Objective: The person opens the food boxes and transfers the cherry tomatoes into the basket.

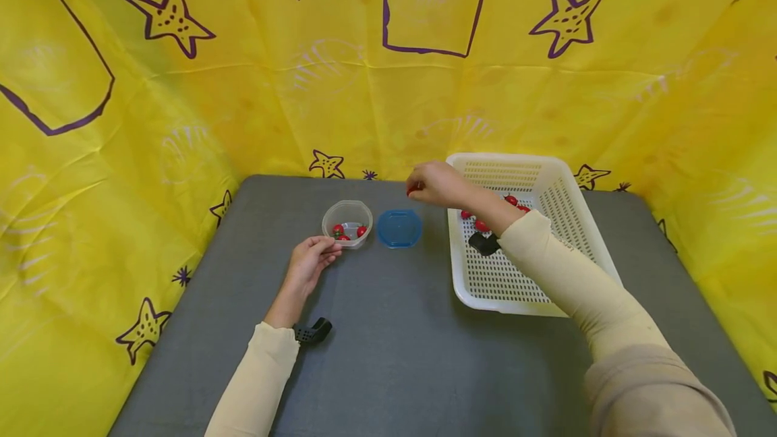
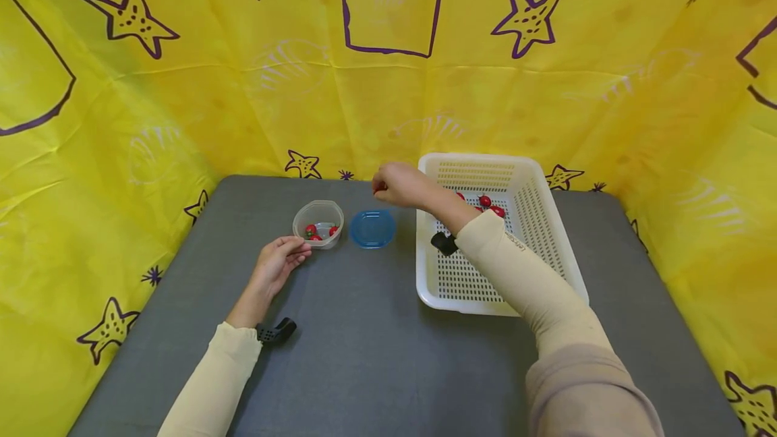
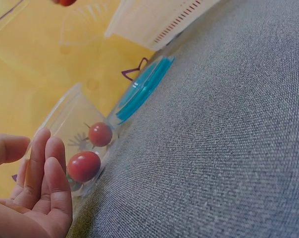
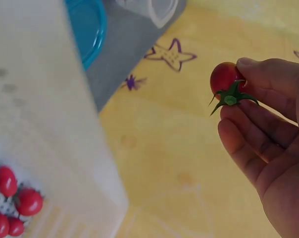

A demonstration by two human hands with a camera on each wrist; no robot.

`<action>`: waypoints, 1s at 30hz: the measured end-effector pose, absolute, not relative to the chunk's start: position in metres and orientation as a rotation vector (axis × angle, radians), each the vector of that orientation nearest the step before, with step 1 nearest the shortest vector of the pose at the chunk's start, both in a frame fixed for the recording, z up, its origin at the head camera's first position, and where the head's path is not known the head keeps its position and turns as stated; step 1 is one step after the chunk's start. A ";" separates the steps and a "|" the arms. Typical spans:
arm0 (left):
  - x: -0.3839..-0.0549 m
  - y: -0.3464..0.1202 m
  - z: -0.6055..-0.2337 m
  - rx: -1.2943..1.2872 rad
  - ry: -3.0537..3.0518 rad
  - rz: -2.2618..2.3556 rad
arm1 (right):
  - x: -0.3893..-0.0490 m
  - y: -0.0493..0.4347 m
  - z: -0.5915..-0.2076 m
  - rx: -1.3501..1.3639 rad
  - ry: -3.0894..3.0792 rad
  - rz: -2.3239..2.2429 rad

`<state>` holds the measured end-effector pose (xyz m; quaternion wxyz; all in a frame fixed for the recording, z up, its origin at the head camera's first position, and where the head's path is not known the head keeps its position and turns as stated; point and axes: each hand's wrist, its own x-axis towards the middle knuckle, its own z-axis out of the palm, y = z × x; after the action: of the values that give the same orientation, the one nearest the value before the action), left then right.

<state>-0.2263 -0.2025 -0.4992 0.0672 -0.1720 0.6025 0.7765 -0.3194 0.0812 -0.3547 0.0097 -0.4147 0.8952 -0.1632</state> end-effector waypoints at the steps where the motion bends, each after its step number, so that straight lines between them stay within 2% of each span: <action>1: -0.226 -0.202 -0.499 -0.522 1.816 2.340 | -0.320 0.086 -0.355 -1.290 2.804 -0.529; 13: -0.226 -0.202 -0.500 -0.514 1.710 2.413 | -0.325 0.139 -0.363 -1.115 2.867 -0.688; 18: -0.226 -0.202 -0.500 -0.528 1.731 2.388 | -0.330 0.161 -0.370 -0.945 2.886 -0.769; 30: -0.227 -0.202 -0.501 -0.534 1.733 2.378 | -0.344 0.204 -0.405 -0.615 2.839 -0.685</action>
<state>-0.2266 -0.2018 -0.5006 0.0757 -0.1780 0.5778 0.7929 -0.3441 0.2037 -0.4054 0.0784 -0.2054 0.9483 -0.2290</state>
